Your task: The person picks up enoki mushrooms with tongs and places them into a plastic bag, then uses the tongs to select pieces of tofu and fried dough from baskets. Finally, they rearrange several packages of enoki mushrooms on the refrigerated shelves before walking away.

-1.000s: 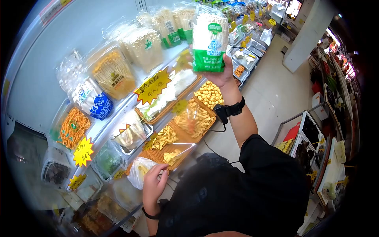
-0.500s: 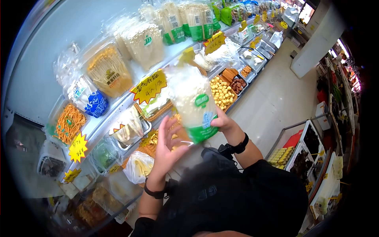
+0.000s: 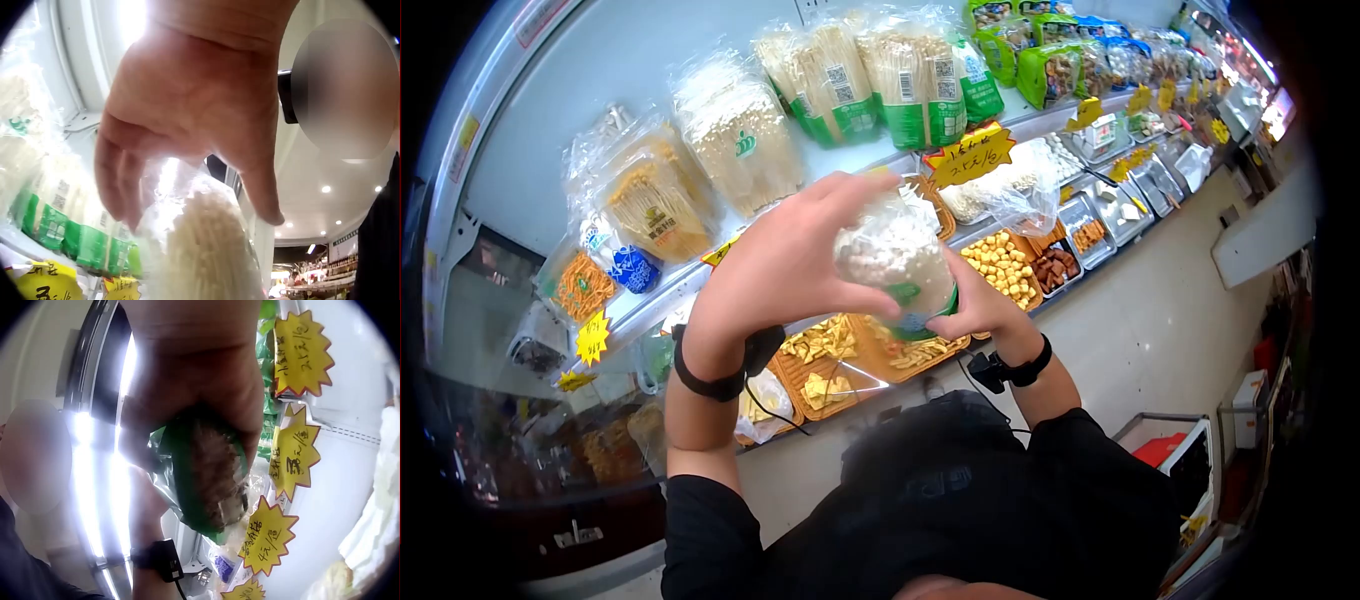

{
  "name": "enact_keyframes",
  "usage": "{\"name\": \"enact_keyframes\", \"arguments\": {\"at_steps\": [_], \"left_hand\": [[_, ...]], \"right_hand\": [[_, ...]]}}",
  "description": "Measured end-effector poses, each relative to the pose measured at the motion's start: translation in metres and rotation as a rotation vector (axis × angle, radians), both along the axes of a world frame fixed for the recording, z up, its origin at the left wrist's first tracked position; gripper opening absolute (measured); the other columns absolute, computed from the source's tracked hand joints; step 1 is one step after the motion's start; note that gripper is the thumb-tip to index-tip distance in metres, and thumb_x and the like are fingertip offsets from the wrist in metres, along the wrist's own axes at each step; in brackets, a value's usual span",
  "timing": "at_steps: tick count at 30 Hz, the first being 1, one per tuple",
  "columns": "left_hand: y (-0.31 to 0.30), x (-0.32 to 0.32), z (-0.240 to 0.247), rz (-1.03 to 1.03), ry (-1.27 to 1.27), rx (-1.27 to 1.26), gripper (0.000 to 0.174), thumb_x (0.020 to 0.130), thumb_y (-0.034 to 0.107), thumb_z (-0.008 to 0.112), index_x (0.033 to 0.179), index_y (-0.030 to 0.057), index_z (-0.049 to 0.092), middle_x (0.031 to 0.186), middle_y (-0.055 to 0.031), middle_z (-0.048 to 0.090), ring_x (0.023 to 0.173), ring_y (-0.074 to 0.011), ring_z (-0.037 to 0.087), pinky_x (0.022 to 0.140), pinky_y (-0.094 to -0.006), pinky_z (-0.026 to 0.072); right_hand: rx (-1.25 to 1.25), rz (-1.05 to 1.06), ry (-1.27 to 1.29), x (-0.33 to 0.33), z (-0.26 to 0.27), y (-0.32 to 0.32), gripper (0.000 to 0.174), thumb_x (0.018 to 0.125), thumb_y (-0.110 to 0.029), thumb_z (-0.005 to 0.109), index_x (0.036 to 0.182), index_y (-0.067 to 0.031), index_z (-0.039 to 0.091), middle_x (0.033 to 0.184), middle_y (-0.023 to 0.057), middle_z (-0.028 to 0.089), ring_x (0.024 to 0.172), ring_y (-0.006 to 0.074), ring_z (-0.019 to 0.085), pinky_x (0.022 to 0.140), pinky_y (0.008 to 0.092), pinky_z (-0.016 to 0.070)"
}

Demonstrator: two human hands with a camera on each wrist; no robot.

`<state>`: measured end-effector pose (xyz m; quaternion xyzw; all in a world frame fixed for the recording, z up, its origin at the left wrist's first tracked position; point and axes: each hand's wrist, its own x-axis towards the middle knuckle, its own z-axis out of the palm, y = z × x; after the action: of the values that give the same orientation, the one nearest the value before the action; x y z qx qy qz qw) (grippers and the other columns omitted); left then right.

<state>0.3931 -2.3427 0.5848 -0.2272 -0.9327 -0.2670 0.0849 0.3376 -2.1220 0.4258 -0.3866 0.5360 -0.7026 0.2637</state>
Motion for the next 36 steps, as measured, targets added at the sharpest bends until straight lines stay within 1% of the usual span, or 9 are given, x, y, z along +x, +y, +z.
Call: {"name": "enact_keyframes", "arguments": {"at_steps": [2, 6, 11, 17, 21, 24, 30, 33, 36], "left_hand": [[0.02, -0.006, 0.004, 0.003, 0.115, -0.146, 0.077, 0.061, 0.03, 0.091, 0.127, 0.0068, 0.058, 0.111, -0.0177, 0.065, 0.092, -0.0341, 0.067, 0.078, -0.042, 0.0532], [0.032, -0.035, 0.038, -0.01, 0.074, -0.335, 0.053, 0.058, 0.022, 0.09, 0.099, 0.0021, 0.063, 0.088, -0.0138, 0.067, 0.082, -0.0323, 0.067, 0.074, -0.038, 0.0531], [0.003, -0.078, 0.076, 0.039, -0.166, -0.117, 0.051, 0.061, 0.014, 0.092, 0.102, 0.0011, 0.065, 0.089, -0.0071, 0.07, 0.084, -0.0169, 0.068, 0.073, -0.0298, 0.057], [-0.022, -0.129, 0.091, 0.122, -0.142, -0.159, 0.06, 0.065, 0.026, 0.094, 0.107, -0.0021, 0.062, 0.087, -0.0065, 0.068, 0.081, -0.0143, 0.067, 0.072, -0.0284, 0.0556], [-0.032, -0.161, 0.087, 0.161, -0.112, -0.368, 0.061, 0.063, 0.031, 0.094, 0.104, -0.0024, 0.063, 0.077, -0.0055, 0.063, 0.072, -0.0142, 0.06, 0.065, -0.0297, 0.0494], [-0.037, -0.172, 0.084, 0.22, -0.021, -0.418, 0.062, 0.062, 0.035, 0.094, 0.101, -0.0021, 0.064, 0.071, -0.0054, 0.059, 0.068, -0.0155, 0.055, 0.063, -0.0322, 0.0453], [-0.062, -0.202, 0.069, 0.188, -0.139, -0.426, 0.062, 0.063, 0.039, 0.092, 0.1, -0.001, 0.063, 0.083, -0.0147, 0.067, 0.079, -0.0243, 0.064, 0.071, -0.0377, 0.0486], [-0.07, -0.206, 0.058, 0.2, 0.039, -0.418, 0.065, 0.062, 0.041, 0.092, 0.103, -0.0009, 0.064, 0.092, -0.0157, 0.069, 0.088, -0.0277, 0.067, 0.079, -0.0386, 0.0508], [-0.06, -0.192, 0.055, 0.306, 0.2, -0.553, 0.075, 0.07, 0.035, 0.088, 0.131, 0.0059, 0.054, 0.125, -0.0194, 0.061, 0.118, -0.0341, 0.059, 0.098, -0.042, 0.0477]], "right_hand": [[-0.011, 0.036, 0.006, -0.012, 0.004, 0.002, 0.091, 0.068, -0.015, 0.077, 0.147, -0.0037, 0.033, 0.132, 0.0085, 0.055, 0.12, 0.0154, 0.052, 0.102, 0.0333, 0.0423], [-0.106, 0.07, 0.094, -0.042, 0.006, -0.01, 0.089, 0.072, -0.017, 0.077, 0.148, -0.0038, 0.032, 0.135, 0.01, 0.051, 0.124, 0.0181, 0.049, 0.104, 0.0354, 0.0412], [-0.16, -0.003, 0.108, -0.07, 0.03, -0.012, 0.08, 0.086, -0.027, 0.074, 0.148, -0.0003, 0.031, 0.136, 0.0161, 0.05, 0.125, 0.0231, 0.051, 0.105, 0.0389, 0.0424], [-0.15, -0.225, 0.146, -0.088, 0.025, -0.012, 0.072, 0.094, -0.027, 0.065, 0.149, 0.0037, 0.03, 0.139, 0.0198, 0.049, 0.123, 0.0276, 0.055, 0.098, 0.0392, 0.0493], [0.117, -0.369, 0.381, -0.073, 0.03, -0.013, 0.072, 0.092, -0.027, 0.067, 0.148, 0.0025, 0.033, 0.143, 0.0211, 0.046, 0.117, 0.028, 0.059, 0.09, 0.0366, 0.0524], [0.124, -0.266, 0.352, -0.071, 0.028, -0.01, 0.065, 0.091, -0.027, 0.068, 0.144, 0.0005, 0.041, 0.14, 0.0192, 0.051, 0.114, 0.0253, 0.061, 0.087, 0.035, 0.053], [0.095, -0.212, 0.295, -0.074, 0.02, 0.001, 0.049, 0.092, -0.023, 0.066, 0.134, -0.0009, 0.054, 0.121, 0.0126, 0.065, 0.099, 0.0203, 0.067, 0.079, 0.0317, 0.0542], [0.127, -0.276, 0.345, -0.084, 0.02, 0.01, 0.044, 0.092, -0.021, 0.066, 0.13, -0.002, 0.058, 0.112, 0.0108, 0.069, 0.092, 0.0192, 0.069, 0.075, 0.031, 0.055], [0.065, -0.389, 0.325, -0.094, 0.018, 0.018, 0.035, 0.091, -0.02, 0.068, 0.12, -0.0017, 0.065, 0.091, 0.0081, 0.072, 0.079, 0.0142, 0.068, 0.068, 0.0278, 0.0533]]}}
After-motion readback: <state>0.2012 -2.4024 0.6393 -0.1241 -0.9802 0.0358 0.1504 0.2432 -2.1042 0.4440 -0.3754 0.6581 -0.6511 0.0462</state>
